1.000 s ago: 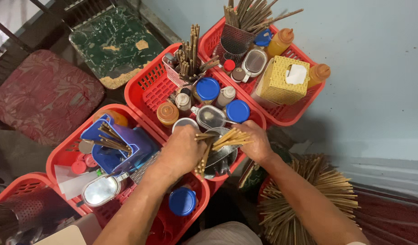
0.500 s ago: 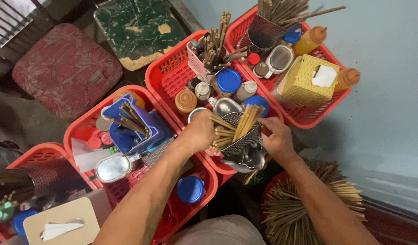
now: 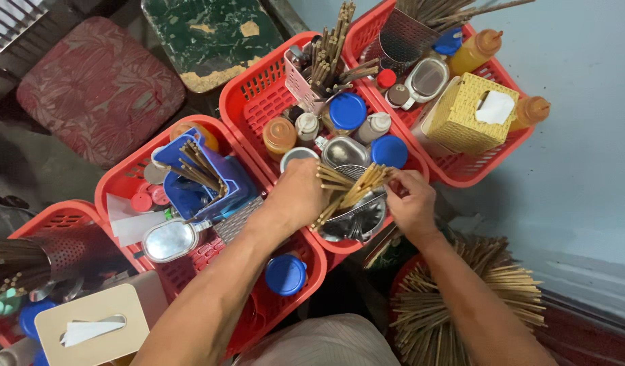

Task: The person organizes various items in red plastic baskets attached to a bicycle. They handle a bundle of wooden sticks, a patterned cloth, a tissue box, and a pair of scissors, moving them between different baskets and containers.

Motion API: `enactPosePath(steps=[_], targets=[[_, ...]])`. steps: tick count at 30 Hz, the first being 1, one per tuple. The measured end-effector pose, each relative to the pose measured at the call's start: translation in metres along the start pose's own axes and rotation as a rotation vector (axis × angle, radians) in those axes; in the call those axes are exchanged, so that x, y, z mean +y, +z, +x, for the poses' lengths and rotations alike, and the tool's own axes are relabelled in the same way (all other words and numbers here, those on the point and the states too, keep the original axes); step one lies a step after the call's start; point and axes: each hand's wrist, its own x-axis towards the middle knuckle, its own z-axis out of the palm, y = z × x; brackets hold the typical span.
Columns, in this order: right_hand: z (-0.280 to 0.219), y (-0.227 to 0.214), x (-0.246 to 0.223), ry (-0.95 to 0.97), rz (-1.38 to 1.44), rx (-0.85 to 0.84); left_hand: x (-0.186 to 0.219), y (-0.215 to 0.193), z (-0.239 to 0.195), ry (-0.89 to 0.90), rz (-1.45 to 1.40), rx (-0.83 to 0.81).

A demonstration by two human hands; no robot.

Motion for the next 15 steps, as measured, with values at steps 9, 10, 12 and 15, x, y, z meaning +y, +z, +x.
enactPosePath(steps=[9, 10, 12, 15], targets=[[-0.021, 0.003, -0.046, 0.142, 0.202, 0.022, 0.031, 0.017, -0.020, -0.031, 0.263, -0.064], [-0.027, 0.002, -0.033, 0.167, 0.190, 0.007, 0.031, 0.028, -0.018, -0.007, 0.282, -0.083], [-0.036, 0.003, -0.011, 0.183, 0.181, -0.017, 0.028, 0.047, -0.013, 0.011, 0.295, -0.092], [-0.039, -0.001, -0.004, 0.213, 0.099, -0.025, 0.021, 0.064, -0.010, -0.041, 0.335, -0.055]])
